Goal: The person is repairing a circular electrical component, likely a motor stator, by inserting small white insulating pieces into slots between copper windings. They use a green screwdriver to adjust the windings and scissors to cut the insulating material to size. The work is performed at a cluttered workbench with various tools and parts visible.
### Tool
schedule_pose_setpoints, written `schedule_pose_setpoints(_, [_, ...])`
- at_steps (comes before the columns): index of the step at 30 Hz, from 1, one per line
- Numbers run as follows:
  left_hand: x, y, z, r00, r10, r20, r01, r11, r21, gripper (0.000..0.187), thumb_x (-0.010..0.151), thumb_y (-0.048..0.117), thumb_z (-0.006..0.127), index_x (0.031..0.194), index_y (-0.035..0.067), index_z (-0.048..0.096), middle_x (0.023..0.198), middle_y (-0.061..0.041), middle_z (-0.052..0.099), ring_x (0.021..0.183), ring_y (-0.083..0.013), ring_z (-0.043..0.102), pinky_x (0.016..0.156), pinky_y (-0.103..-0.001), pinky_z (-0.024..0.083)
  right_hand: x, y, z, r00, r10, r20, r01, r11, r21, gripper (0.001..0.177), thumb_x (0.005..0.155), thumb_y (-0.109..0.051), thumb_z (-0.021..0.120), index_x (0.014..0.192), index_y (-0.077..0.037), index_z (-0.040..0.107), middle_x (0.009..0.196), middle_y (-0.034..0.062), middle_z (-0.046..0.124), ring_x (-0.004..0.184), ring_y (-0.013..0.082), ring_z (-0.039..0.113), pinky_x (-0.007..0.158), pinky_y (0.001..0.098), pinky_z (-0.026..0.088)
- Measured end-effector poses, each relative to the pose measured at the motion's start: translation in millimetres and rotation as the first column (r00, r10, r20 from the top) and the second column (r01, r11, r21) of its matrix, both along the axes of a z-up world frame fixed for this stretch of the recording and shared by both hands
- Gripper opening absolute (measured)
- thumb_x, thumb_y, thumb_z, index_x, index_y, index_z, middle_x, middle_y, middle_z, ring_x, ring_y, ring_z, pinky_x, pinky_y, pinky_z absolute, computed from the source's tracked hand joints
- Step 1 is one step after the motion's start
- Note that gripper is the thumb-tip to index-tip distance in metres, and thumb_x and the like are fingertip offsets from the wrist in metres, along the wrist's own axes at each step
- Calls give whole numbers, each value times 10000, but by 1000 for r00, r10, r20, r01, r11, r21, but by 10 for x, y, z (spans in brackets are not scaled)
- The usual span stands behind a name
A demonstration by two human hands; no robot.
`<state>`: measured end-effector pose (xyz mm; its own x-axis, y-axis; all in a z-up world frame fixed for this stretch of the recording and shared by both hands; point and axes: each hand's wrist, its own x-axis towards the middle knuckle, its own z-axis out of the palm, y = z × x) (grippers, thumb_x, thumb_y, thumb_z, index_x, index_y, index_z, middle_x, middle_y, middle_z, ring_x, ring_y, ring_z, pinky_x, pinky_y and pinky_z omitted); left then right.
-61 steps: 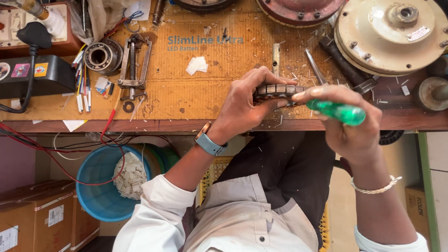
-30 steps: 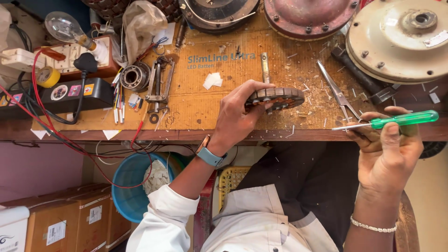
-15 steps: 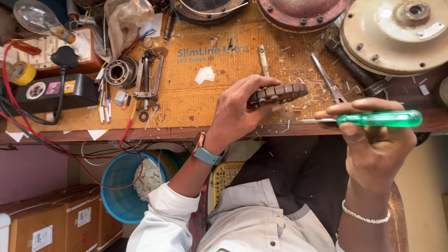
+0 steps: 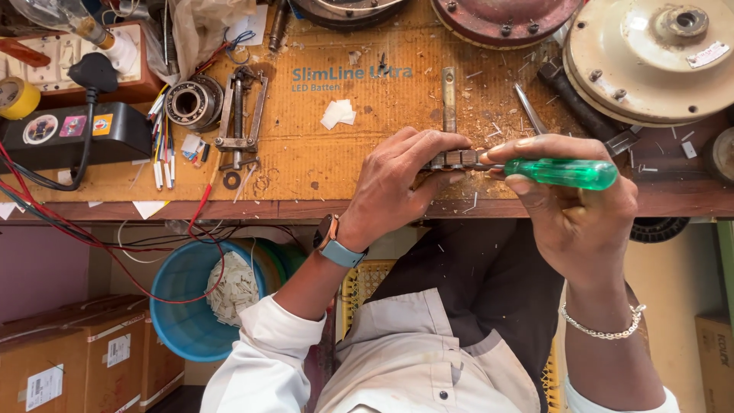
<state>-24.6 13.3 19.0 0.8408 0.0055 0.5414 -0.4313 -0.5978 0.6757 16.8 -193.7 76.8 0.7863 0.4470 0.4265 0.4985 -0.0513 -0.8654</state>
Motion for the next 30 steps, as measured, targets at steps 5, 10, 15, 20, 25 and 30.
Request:
schedule_pose_setpoints(5, [-14, -11, -1, 1000, 3, -7, -3, 1000, -18, 435, 843, 87, 814, 1244, 155, 660, 1092, -15, 729, 964, -236, 671, 878, -372, 539, 50, -10, 23, 971, 62, 230, -16, 980, -197, 204, 1099, -39, 696, 1245, 12, 563, 1109, 136, 752, 1051, 170, 749, 892, 254, 621])
schedule_pose_setpoints(10, [-36, -33, -9, 1000, 17, 8, -17, 1000, 0, 458, 855, 85, 804, 1279, 162, 648, 1140, -12, 730, 968, -239, 665, 888, -378, 533, 113, -47, 43, 965, 78, 250, -8, 963, -268, 252, 1072, -60, 653, 1288, -14, 531, 1086, 134, 750, 993, 184, 752, 814, 263, 617])
schedule_pose_setpoints(15, [-31, -27, -68, 1000, 25, -15, -25, 1000, -6, 471, 863, 84, 798, 1299, 174, 645, 1157, -1, 737, 962, -230, 673, 902, -382, 534, 112, -88, -117, 993, 122, 0, -122, 993, 7, 339, 1073, -207, 600, 1307, -43, 418, 1122, 137, 703, 1036, 219, 742, 724, 232, 624])
schedule_pose_setpoints(20, [16, -9, -142, 1000, 15, -12, -16, 998, -53, 465, 885, 124, 803, 1317, 172, 637, 1170, -5, 732, 1009, -223, 696, 933, -377, 542, 115, -171, -414, 993, 113, -14, -111, 985, 136, 366, 1124, -256, 631, 1318, -34, 415, 1078, 163, 676, 1082, 283, 742, 891, 337, 652])
schedule_pose_setpoints(25, [34, 13, -193, 999, 37, 5, -36, 993, -111, 431, 902, 134, 794, 1302, 159, 633, 1181, -44, 727, 1076, -245, 707, 950, -378, 557, 70, -214, -624, 987, 122, -100, -82, 937, 340, 382, 1115, -219, 712, 1336, -24, 468, 1049, 181, 697, 1009, 300, 748, 944, 434, 665])
schedule_pose_setpoints(30, [21, 59, -218, 999, 41, -29, -47, 963, -265, 405, 938, 147, 792, 1308, 146, 628, 1167, -72, 721, 1077, -253, 721, 934, -373, 576, 93, -286, -574, 991, 106, -82, -68, 922, 380, 358, 1097, -160, 742, 1324, -3, 514, 1060, 230, 714, 995, 326, 756, 949, 483, 669])
